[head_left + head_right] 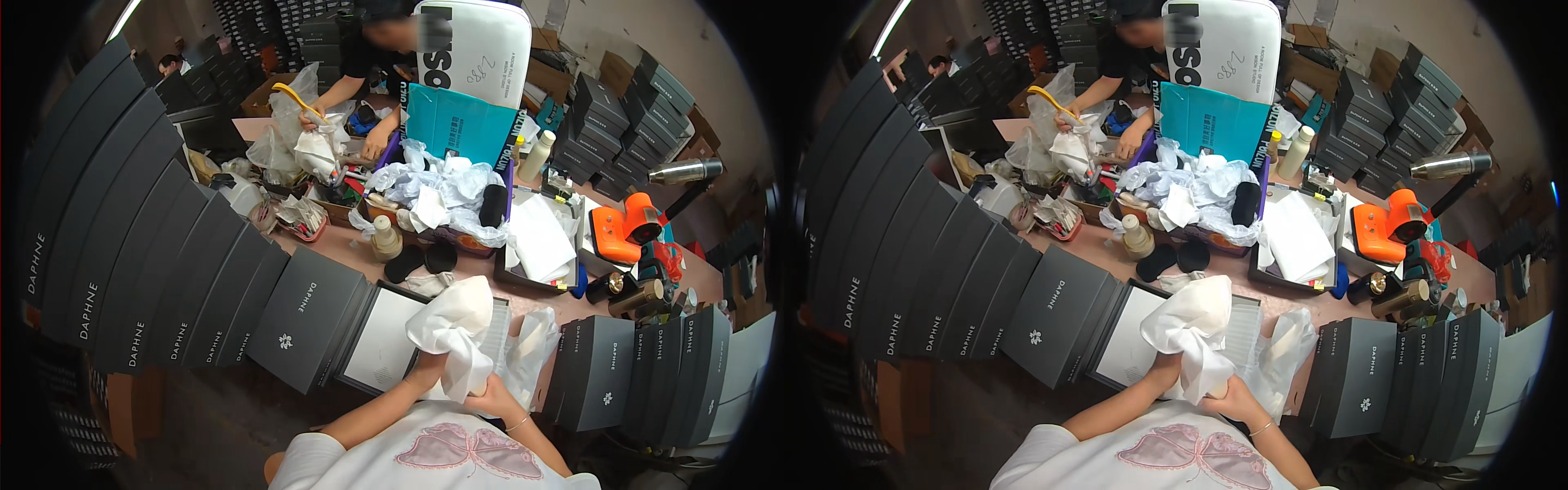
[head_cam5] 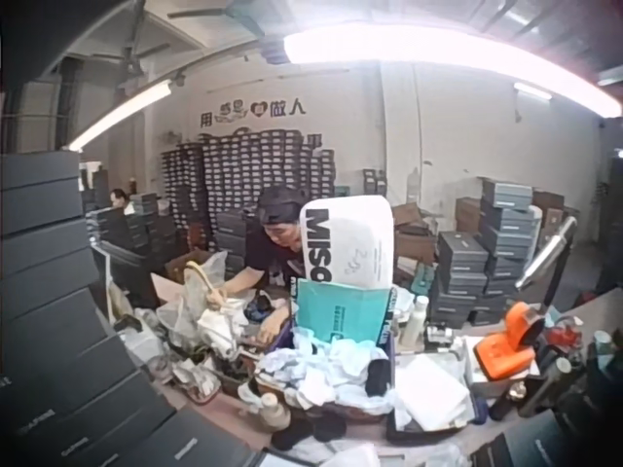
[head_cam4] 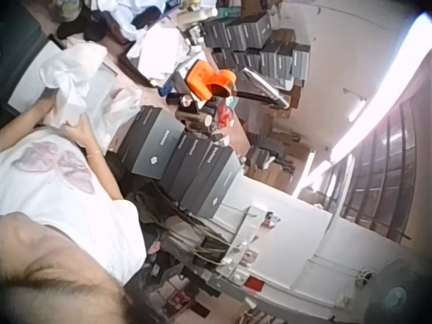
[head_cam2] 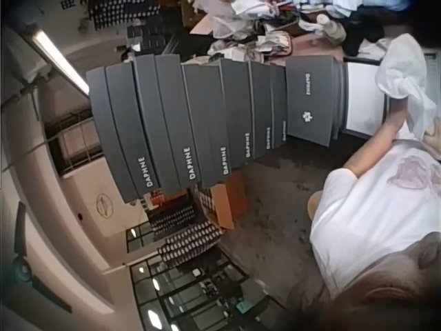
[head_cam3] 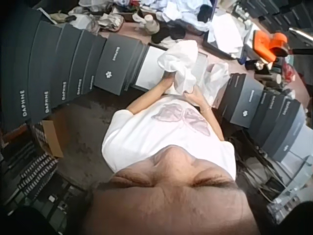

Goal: Packaging high-heeled shoes into boxes and preparing them for shipment.

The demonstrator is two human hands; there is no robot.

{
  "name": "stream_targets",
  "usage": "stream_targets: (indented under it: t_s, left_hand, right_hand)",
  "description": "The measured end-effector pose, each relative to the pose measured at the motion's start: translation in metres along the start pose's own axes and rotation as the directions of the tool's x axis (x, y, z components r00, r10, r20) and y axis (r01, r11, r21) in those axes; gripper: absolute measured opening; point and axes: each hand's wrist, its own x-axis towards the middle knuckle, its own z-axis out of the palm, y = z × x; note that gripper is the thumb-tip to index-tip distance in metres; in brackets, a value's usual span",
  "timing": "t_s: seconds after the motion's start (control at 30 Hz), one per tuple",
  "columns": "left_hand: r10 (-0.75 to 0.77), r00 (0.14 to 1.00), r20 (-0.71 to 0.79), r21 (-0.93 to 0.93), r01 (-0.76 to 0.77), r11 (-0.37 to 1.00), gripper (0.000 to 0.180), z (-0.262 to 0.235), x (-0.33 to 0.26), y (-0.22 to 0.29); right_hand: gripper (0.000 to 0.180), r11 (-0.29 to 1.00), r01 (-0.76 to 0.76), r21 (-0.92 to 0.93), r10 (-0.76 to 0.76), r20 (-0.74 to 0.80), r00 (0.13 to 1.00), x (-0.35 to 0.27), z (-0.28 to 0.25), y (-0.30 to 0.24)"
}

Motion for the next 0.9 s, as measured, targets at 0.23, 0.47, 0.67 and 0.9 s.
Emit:
stream_targets:
  t_s: [0.23,0.47,0.67,0.9]
  left_hand:
    - [-0.247,0.968,0.044,-0.686,0.209,0.697,0.052,-0.041,0.012,0.041]
    - [-0.395,0.882,-0.259,-0.601,0.173,0.780,0.039,-0.067,0.035,0.007]
    - [-0.213,0.912,-0.351,-0.788,-0.164,0.593,0.034,-0.100,0.070,0.091]
    - [0.645,0.744,-0.176,0.524,-0.484,0.701,0.031,-0.099,0.040,0.085]
  right_hand:
    - [0.051,0.972,0.077,-0.223,-0.111,-0.140,0.984,-0.002,-0.024,-0.022]
    - [0.053,0.859,0.149,-0.489,-0.200,-0.055,0.978,-0.007,-0.044,-0.037]
    - [0.044,0.408,0.224,-0.885,-0.113,0.195,0.974,-0.021,-0.043,-0.045]
    - [0.046,0.583,-0.102,-0.806,-0.113,-0.205,0.972,-0.046,-0.064,-0.030]
